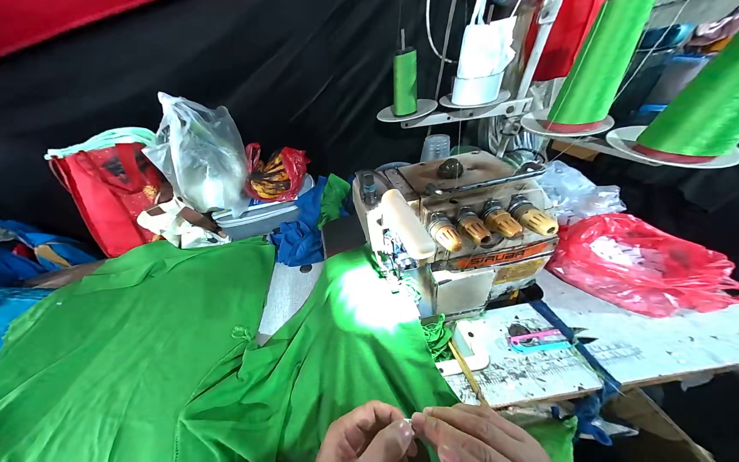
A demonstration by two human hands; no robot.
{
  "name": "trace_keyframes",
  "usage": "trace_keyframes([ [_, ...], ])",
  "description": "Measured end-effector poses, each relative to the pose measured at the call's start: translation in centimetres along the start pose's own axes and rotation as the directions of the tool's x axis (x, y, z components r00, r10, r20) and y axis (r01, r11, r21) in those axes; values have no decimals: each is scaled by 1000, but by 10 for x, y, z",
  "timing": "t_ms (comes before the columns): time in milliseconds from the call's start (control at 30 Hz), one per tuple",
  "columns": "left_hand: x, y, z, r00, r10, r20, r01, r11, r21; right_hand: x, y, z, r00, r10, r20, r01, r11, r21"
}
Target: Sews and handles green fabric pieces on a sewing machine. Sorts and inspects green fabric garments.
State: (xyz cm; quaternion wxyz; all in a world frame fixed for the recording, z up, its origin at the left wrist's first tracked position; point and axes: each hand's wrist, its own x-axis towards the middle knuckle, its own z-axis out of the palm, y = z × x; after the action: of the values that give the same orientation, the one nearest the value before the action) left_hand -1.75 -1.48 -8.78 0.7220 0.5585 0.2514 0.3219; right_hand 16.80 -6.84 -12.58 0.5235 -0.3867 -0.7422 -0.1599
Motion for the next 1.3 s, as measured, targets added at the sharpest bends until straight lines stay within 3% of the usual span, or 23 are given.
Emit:
trace_keyframes([
  [100, -1, 5, 6, 999, -24, -39, 24, 1000, 16, 0, -2, 0, 1000, 13, 4, -13, 1000, -12],
  [200, -1, 2, 5, 994, 106, -40, -99, 984, 146, 6, -7, -3, 958, 284, 29, -285, 944, 166],
  [300, 2, 0, 2, 948, 318, 22, -290, 831, 474, 8, -1, -9, 823, 537, 184, -554, 690, 465],
  [400, 4, 0, 1, 913, 403, 59, -348, 698, 626, 12, -1, -11, 762, 571, 305, -615, 491, 617],
  [533, 7, -2, 3, 907, 414, 80, -360, 662, 657, 16, -6, -6, 778, 546, 310, -610, 540, 580],
  [967, 13, -4, 3, 930, 363, 60, -323, 728, 605, 19, -4, -7, 777, 579, 248, -609, 589, 531],
  [1200, 28, 14, 4, 912, 385, 144, -377, 646, 663, 25, 0, -8, 775, 596, 211, -590, 561, 580],
  [1300, 40, 31, 2, 906, 399, 146, -381, 614, 691, 29, 14, -13, 760, 624, 182, -630, 640, 440],
])
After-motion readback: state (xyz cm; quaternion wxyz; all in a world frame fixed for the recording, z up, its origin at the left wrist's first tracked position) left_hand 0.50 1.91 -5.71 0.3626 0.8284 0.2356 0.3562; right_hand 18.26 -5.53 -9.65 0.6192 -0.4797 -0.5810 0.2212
